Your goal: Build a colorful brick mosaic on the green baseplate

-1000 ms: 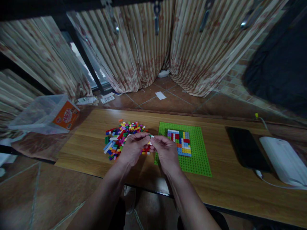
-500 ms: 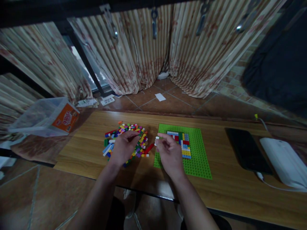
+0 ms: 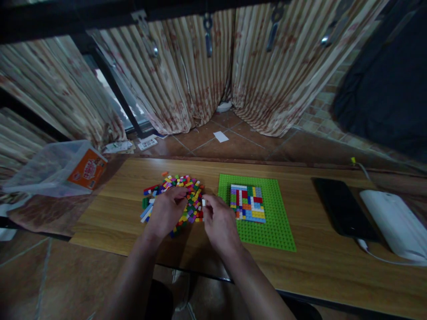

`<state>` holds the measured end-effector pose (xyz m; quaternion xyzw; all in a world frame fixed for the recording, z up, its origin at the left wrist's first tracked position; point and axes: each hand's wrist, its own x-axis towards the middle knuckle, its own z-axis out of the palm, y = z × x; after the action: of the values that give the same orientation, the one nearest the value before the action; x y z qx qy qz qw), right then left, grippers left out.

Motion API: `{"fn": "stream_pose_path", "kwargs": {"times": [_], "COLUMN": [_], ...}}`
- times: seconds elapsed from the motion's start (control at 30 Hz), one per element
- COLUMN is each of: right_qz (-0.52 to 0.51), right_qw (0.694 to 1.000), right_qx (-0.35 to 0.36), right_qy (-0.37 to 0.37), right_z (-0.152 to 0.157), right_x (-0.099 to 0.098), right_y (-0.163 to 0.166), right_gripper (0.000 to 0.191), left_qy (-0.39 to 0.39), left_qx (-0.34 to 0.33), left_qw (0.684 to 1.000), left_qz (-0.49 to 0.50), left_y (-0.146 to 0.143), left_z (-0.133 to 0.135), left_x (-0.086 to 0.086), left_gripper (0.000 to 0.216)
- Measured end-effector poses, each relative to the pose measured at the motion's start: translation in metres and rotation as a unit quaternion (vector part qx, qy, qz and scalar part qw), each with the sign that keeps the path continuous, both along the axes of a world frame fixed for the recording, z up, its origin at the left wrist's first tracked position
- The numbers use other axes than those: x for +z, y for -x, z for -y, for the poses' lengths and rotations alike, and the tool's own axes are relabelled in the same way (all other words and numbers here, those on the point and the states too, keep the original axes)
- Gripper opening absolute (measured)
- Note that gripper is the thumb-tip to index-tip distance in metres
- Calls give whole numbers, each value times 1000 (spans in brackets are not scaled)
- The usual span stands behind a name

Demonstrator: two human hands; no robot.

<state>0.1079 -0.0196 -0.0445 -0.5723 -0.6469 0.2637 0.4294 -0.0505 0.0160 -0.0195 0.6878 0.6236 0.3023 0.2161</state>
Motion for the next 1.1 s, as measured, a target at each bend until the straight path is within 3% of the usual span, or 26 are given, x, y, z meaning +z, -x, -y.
{"fn": "stream_pose_path", "kwargs": {"times": [0.2,0.33,0.43,0.57,0.7,0.83,1.0,1.1], "right_qz": [-46,-34,-29,-29,-110,-262,-390,-416], "right_qw": [999,999,998,992,976,924,871,862], "right_qx": [4,9,20,-8,-154,-272,-296,-288], "right_qy": [25,-11,-56,-120,-105,-59,-30,-11], "right_z": [-1,4,9,13,8,-2,-9,-9], "right_x": [-4,1,10,21,27,28,28,28], "right_y": [6,8,5,-12,-43,-72,-86,-84], "right_gripper": [34,27,23,21,14,17,20,21], "left_qy": [45,83,92,100,87,58,37,39], "left_qx": [19,-5,-36,-82,-98,-125,-149,-146], "left_qw": [988,964,954,951,962,976,980,983], "left_qz": [144,253,283,279,238,167,129,102], "left_y": [3,-1,-8,-24,-44,-61,-74,-79], "left_z": [2,2,4,10,18,24,28,30], "left_x": [7,10,9,5,0,-7,-12,-12], "left_gripper": [31,24,25,27,26,26,33,37]}}
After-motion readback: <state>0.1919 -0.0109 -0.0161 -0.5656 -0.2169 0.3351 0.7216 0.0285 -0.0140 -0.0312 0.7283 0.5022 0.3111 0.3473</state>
